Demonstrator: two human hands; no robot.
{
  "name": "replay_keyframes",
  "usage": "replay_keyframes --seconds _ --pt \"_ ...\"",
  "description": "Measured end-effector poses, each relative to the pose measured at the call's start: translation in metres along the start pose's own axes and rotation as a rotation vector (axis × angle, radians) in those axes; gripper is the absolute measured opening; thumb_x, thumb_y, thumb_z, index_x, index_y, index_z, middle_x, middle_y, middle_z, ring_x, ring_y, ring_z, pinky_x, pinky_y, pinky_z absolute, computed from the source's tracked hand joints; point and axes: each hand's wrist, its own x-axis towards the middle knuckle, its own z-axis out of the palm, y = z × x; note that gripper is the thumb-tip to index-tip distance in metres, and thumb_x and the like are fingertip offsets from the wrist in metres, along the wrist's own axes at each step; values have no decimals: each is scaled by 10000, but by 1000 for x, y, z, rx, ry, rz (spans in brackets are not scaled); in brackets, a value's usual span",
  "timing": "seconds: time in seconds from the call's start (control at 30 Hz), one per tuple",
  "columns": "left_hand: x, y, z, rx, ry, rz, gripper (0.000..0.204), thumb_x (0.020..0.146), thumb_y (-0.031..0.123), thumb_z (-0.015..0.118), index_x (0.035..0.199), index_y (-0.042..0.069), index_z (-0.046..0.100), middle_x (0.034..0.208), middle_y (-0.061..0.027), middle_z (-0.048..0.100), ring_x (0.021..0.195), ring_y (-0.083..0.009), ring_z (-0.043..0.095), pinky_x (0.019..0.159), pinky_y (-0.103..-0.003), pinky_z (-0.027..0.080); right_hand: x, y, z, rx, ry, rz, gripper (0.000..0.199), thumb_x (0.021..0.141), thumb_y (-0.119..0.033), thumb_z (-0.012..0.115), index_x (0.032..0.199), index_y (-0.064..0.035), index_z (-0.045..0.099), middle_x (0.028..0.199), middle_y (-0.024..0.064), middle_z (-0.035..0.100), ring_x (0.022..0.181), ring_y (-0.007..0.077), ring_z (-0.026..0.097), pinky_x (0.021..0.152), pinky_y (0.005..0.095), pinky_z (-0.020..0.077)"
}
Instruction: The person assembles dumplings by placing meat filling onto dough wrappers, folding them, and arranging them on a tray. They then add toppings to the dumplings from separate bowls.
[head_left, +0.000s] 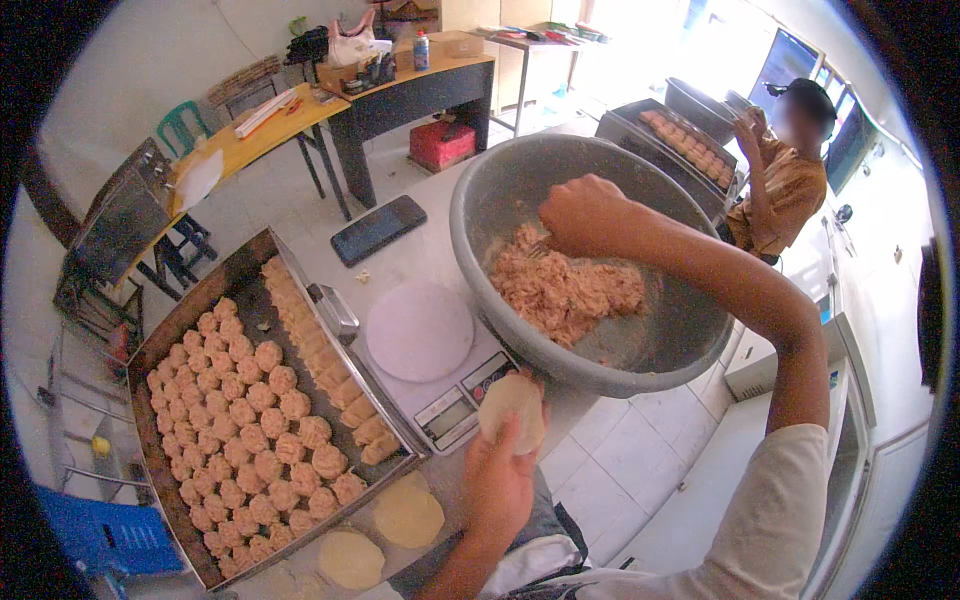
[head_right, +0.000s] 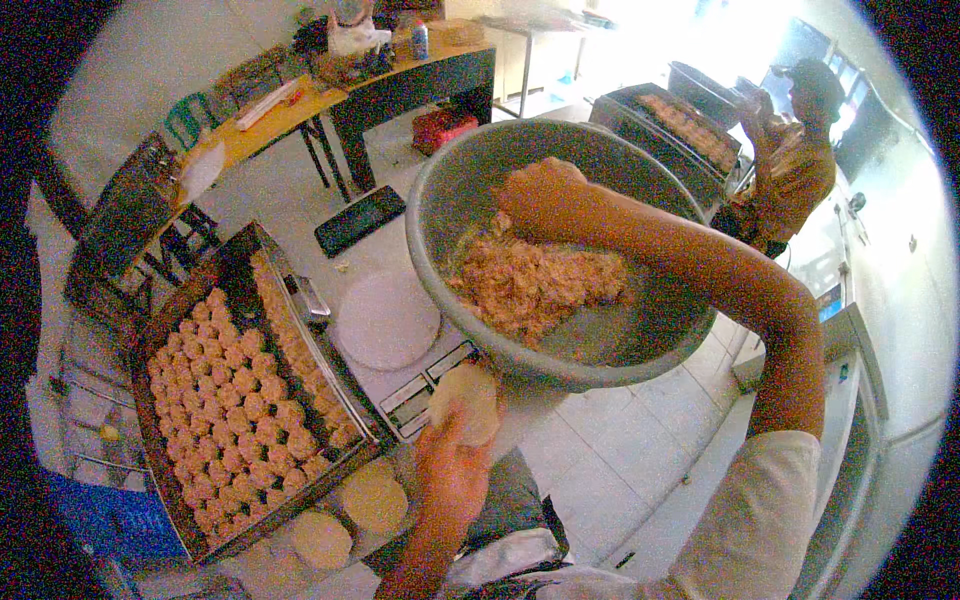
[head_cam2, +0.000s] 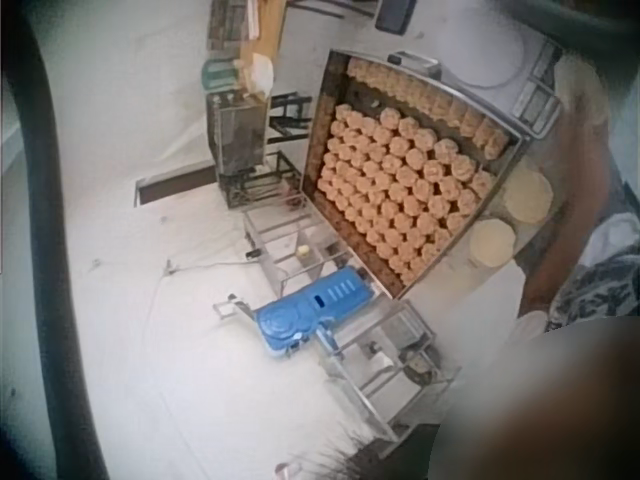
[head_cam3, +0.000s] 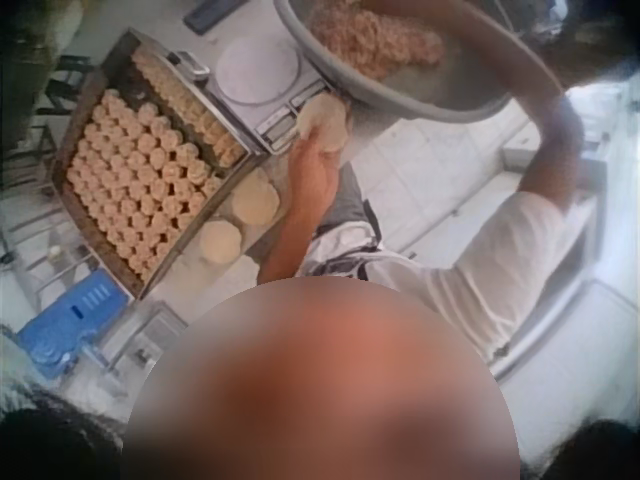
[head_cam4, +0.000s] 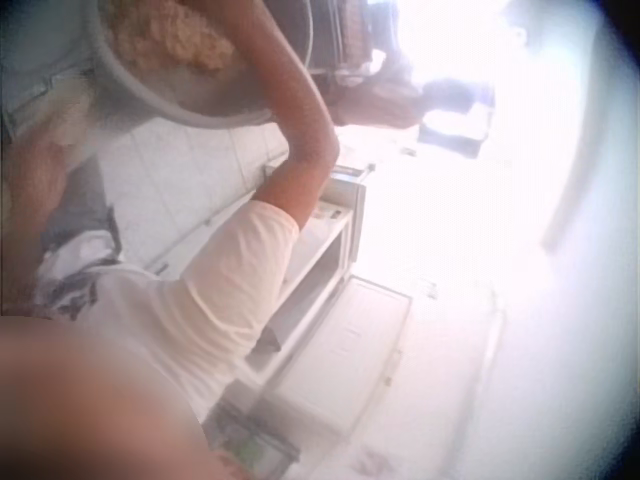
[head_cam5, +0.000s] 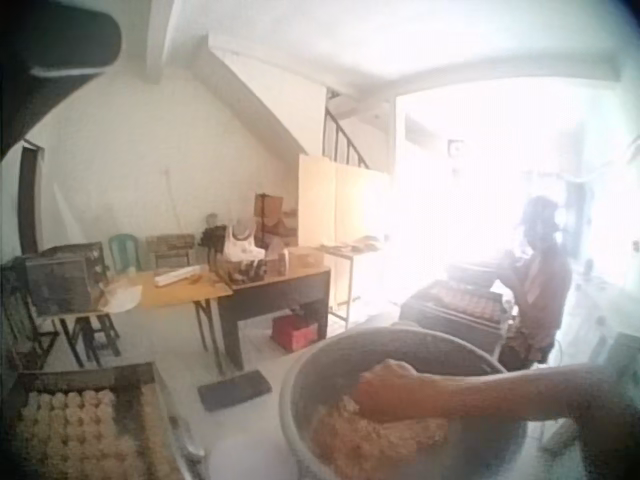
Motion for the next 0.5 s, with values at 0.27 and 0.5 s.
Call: replay_keyframes --seconds 0.27,0.5 --pt "-3 29 26 613 -74 66 377 1039 199 525 1368 17 561 1288 -264 618 1179 -379 612 1022 -421 462 -5 7 -32 252 -87 -287 286 892 -288 696 810 -22 760 720 177 705 698 304 709 631 441 545" --pt "-14 63 14 724 -134 139 424 1023 208 539 1387 -9 551 1343 -196 626 1239 -299 606 1065 -386 460 -22 45 -52 716 -90 -400 439 979 -389 653 754 -23 744 602 42 640 519 110 529 504 305 421"
